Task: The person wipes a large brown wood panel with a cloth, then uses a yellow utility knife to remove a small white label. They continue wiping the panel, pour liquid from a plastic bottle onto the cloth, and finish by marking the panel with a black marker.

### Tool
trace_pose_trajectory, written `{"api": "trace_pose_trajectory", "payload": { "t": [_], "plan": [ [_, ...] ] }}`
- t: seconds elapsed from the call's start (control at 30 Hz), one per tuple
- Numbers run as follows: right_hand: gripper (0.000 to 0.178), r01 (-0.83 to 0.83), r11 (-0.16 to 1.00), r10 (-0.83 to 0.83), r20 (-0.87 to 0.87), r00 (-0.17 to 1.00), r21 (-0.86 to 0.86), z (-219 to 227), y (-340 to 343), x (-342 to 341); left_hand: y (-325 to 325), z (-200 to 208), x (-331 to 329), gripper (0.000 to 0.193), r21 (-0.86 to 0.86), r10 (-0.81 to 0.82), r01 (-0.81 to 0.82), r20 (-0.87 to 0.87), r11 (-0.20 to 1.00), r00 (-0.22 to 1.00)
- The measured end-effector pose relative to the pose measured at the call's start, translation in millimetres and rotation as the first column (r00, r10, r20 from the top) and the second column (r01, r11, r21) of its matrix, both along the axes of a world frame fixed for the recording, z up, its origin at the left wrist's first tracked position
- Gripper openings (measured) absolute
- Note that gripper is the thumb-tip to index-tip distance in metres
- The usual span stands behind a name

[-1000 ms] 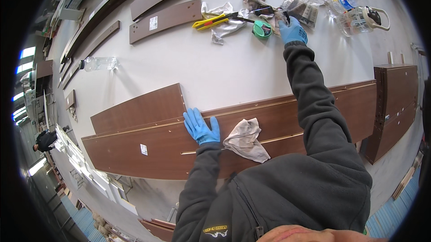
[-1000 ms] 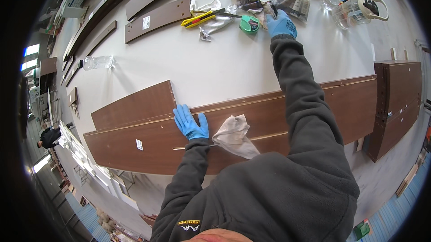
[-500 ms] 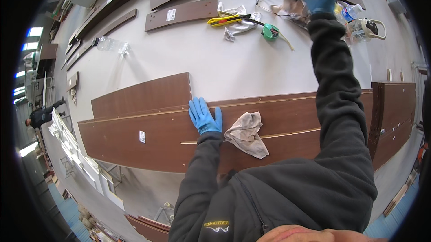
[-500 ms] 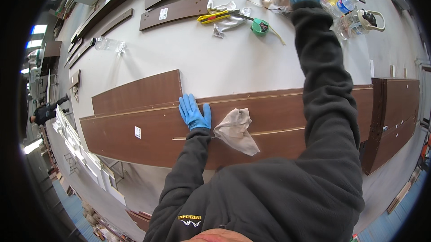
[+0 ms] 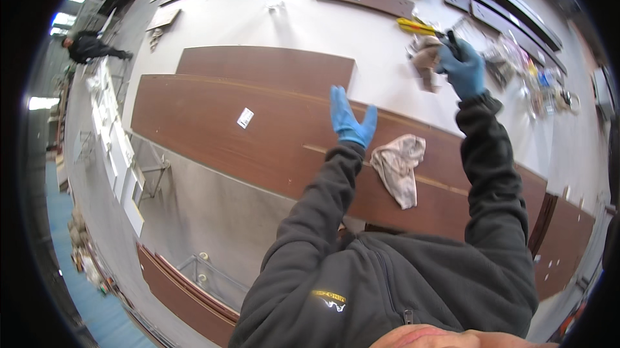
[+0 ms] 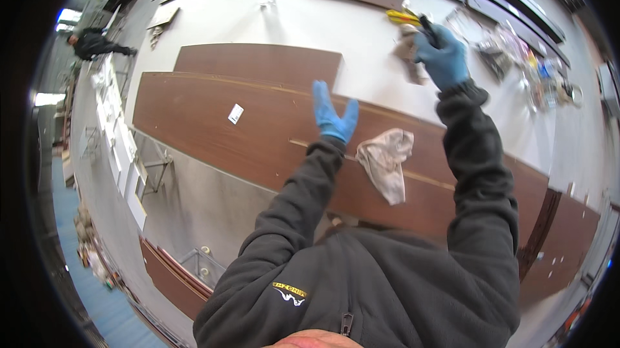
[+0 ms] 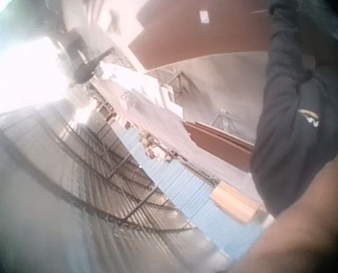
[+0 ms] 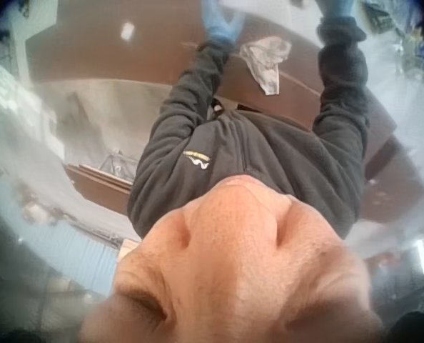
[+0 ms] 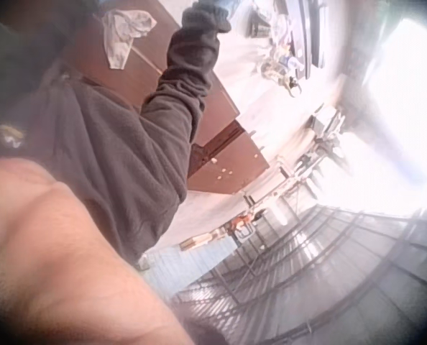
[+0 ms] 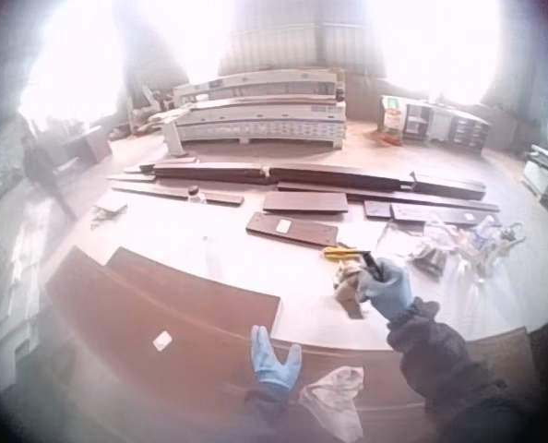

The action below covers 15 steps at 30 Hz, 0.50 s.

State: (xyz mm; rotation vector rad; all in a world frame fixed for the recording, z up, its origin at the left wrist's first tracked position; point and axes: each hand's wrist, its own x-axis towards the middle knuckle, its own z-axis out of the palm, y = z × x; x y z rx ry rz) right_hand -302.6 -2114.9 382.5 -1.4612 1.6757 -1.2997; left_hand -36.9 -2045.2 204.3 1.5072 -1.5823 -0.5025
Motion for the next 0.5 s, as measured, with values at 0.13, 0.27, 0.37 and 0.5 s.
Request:
{"api": "trace_pose_trajectory", "payload": {
  "t": [0.13, 0.27, 0.37, 0.5],
  "plan": [
    [0.018, -0.111, 0.992, 0.080, 0.404, 0.911, 0.054, 12.3, 43.6, 55.2, 11.7, 40.1, 42.2, 0.112, -0.103, -0.071, 0.058, -0.122, 0.993, 0.990],
    [0.018, -0.140, 0.975, 0.055, 0.429, 0.902, 0.170, 25.7, 87.8, 94.5, 31.2, 68.4, 61.8, 0.119, -0.114, -0.229, 0.226, -0.016, 0.967, 0.973],
    [0.019, -0.323, 0.927, 0.212, 0.446, 0.869, 0.189, 20.4, 121.7, 123.2, 36.0, 58.8, 57.6, 0.067, -0.119, -0.330, 0.320, -0.076, 0.940, 0.941],
    [0.025, -0.660, 0.654, 0.570, 0.332, 0.752, 0.370, -19.3, 147.5, 134.0, 23.8, 1.0, 70.3, 0.019, -0.141, -0.345, 0.315, -0.388, 0.939, 0.855]
  ]
}}
